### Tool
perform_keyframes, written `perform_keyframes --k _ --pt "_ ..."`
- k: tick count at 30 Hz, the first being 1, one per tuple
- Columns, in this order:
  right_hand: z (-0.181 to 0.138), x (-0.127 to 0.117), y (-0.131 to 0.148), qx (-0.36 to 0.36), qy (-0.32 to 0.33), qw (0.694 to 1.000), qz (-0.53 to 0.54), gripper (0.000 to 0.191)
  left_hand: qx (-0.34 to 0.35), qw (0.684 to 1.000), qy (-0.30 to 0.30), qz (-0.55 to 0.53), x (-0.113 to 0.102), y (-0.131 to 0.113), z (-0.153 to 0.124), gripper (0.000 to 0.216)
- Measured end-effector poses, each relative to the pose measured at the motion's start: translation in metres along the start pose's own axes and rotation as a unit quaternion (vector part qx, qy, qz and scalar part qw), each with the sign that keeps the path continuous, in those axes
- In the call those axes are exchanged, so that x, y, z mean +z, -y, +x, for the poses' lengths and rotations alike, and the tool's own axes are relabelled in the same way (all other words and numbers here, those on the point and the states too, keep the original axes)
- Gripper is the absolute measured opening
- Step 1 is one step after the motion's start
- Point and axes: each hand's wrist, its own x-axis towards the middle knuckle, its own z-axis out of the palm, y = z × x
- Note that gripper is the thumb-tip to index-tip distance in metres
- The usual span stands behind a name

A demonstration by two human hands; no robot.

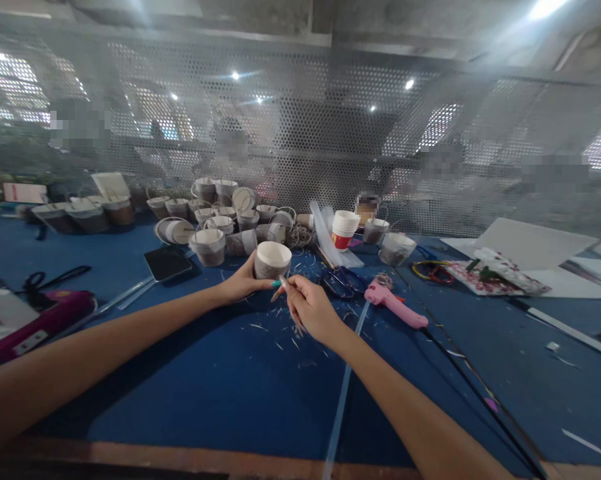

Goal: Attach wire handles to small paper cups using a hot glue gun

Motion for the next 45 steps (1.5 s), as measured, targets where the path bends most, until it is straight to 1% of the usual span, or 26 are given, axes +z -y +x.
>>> perform_keyframes --k 4,6,11,15,17,21,24,28,33,41,45 --pt "-0.0005 0.0001 0.0015 0.002 -0.001 1.000 -0.001 0.034 -0.054 0.998 0.009 -0.033 -0.0017 -0.0032 -0.0031 0.071" --pt "-0.0005 0.0002 0.0012 0.000 -0.001 1.000 0.001 0.034 -0.059 0.998 0.014 -0.035 -0.0019 -0.0040 -0.0034 0.073" --pt "-0.0005 0.0012 0.0006 0.005 -0.003 1.000 0.006 0.034 -0.032 0.999 0.013 0.010 -0.0016 -0.0013 -0.0005 0.075" --pt "-0.0006 0.0018 0.0018 0.006 -0.006 1.000 0.001 0.034 -0.013 0.997 -0.005 0.072 -0.0042 0.0036 0.0020 0.075" --pt "-0.0007 0.0021 0.0024 0.008 -0.004 1.000 0.001 0.034 -0.007 0.996 -0.010 0.087 -0.0053 0.0048 0.0024 0.074" --pt "-0.0007 0.0030 0.0028 0.011 -0.002 1.000 -0.003 0.034 0.000 0.997 -0.001 0.078 -0.0041 0.0030 0.0019 0.077" --pt "-0.0009 0.0034 0.0023 0.012 0.000 1.000 -0.010 0.034 -0.008 0.998 0.010 0.066 -0.0024 0.0015 0.0014 0.075" --pt "-0.0016 0.0028 0.0015 0.007 -0.004 1.000 -0.012 0.033 0.004 0.997 0.014 0.072 -0.0025 0.0007 0.0000 0.073" --pt "-0.0006 0.0019 0.0037 0.008 -0.005 1.000 -0.007 0.033 -0.030 0.999 0.032 0.032 -0.0030 -0.0022 -0.0024 0.068" --pt "-0.0002 0.0016 0.0005 -0.003 -0.010 1.000 -0.008 0.033 -0.011 0.998 0.008 0.069 0.0006 0.0004 0.0017 0.072" --pt "0.0003 0.0014 -0.0026 0.002 -0.004 1.000 -0.012 0.035 -0.012 0.998 -0.007 0.055 0.0012 0.0012 0.0022 0.069"
